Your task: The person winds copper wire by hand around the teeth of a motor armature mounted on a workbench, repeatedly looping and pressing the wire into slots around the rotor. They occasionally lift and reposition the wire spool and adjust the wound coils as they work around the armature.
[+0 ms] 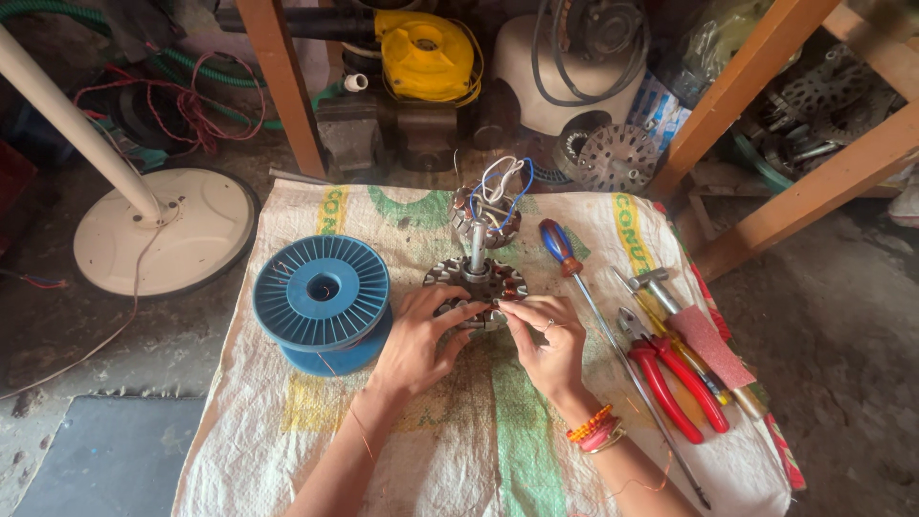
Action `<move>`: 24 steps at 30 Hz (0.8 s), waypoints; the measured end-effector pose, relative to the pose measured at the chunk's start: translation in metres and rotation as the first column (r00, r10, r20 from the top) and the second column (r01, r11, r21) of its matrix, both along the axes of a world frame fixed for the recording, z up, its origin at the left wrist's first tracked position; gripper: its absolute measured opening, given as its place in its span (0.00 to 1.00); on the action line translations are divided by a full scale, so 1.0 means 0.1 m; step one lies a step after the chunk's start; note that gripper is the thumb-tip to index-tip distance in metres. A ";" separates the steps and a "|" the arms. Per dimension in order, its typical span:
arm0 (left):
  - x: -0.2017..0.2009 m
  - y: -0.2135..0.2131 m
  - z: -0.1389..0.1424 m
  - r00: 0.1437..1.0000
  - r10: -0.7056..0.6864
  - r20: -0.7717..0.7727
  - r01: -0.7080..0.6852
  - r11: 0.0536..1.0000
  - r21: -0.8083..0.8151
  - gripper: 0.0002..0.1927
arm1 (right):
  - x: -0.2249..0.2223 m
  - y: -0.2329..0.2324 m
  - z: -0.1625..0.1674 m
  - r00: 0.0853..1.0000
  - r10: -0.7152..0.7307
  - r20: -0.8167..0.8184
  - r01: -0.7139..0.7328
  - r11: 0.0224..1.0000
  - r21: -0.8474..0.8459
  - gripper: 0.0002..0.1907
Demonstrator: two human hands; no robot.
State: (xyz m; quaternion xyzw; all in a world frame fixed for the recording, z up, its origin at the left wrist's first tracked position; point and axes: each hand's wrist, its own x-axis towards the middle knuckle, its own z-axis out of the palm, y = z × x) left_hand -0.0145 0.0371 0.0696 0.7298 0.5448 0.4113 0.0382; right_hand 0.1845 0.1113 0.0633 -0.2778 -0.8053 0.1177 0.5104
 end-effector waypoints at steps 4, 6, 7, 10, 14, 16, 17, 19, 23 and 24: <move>0.01 -0.01 -0.01 1.000 0.001 0.006 -0.001 1.000 -0.005 0.23 | 0.00 -0.10 0.00 0.999 -0.032 -0.002 0.032 0.999 0.035 0.10; 0.02 -0.01 -0.01 1.000 0.001 0.001 -0.001 1.000 -0.009 0.23 | 0.00 -0.12 0.01 1.000 -0.013 0.008 0.012 0.999 0.039 0.10; 0.02 0.00 -0.01 1.000 0.001 -0.001 -0.001 1.000 -0.009 0.23 | 0.00 -0.12 0.01 1.000 -0.003 0.013 0.002 0.999 0.043 0.10; 0.02 0.00 -0.02 1.000 0.009 -0.010 -0.009 1.000 -0.006 0.23 | 0.00 -0.13 0.01 1.000 -0.006 0.007 0.006 0.998 0.055 0.09; 0.01 0.00 0.00 1.000 -0.001 -0.004 0.001 1.000 -0.017 0.24 | 0.01 -0.18 -0.04 0.996 0.088 0.008 -0.089 0.993 0.072 0.09; 0.01 -0.02 0.00 1.000 -0.005 0.001 0.005 1.000 -0.013 0.25 | 0.06 -0.22 -0.08 0.993 0.114 0.029 -0.115 0.993 0.041 0.09; 0.01 -0.02 0.01 1.000 -0.006 0.001 0.006 1.000 -0.014 0.25 | 0.06 -0.20 -0.09 0.994 0.107 0.030 -0.108 0.994 0.027 0.08; 0.01 -0.01 0.01 1.000 -0.005 -0.001 0.005 1.000 -0.016 0.25 | 0.08 -0.14 -0.13 0.995 0.096 0.029 -0.096 0.995 -0.002 0.07; 0.01 -0.01 0.01 1.000 -0.001 -0.009 0.001 1.000 -0.011 0.25 | 0.17 -0.03 -0.18 0.997 0.032 -0.069 -0.043 0.985 -0.165 0.09; 0.01 -0.01 0.01 1.000 -0.002 -0.009 0.002 1.000 -0.011 0.25 | 0.20 0.00 -0.17 0.996 0.004 -0.088 -0.019 0.984 -0.176 0.10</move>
